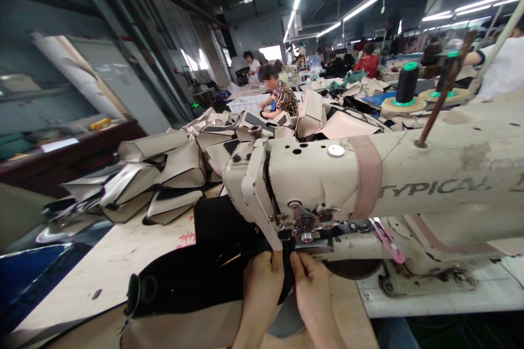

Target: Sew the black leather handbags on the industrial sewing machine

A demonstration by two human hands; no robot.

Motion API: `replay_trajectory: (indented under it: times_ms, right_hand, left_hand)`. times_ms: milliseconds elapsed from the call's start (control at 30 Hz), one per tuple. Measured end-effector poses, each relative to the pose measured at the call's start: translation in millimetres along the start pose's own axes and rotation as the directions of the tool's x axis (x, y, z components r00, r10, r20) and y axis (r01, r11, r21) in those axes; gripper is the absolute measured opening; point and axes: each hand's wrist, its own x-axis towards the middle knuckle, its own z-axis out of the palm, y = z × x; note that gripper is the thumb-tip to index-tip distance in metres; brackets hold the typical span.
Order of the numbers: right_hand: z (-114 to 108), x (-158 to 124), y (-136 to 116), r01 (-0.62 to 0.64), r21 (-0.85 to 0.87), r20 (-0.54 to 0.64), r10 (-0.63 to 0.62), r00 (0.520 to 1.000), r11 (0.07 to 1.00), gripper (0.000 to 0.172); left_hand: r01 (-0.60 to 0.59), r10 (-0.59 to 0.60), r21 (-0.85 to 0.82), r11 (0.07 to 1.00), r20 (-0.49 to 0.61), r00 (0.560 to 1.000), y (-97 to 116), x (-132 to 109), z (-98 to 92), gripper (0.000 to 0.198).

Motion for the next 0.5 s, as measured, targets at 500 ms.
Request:
replay_trajectory:
  times_ms: [500]
  right_hand:
    - [3.5, -0.2, 2.6, -0.050, 0.106, -0.017, 0.052, 0.998, 0.993, 0.040]
  left_hand:
    - [-0.032, 0.035, 0.055, 0.998, -0.052, 0.998, -4.6, 5.3, 3.2, 0.050]
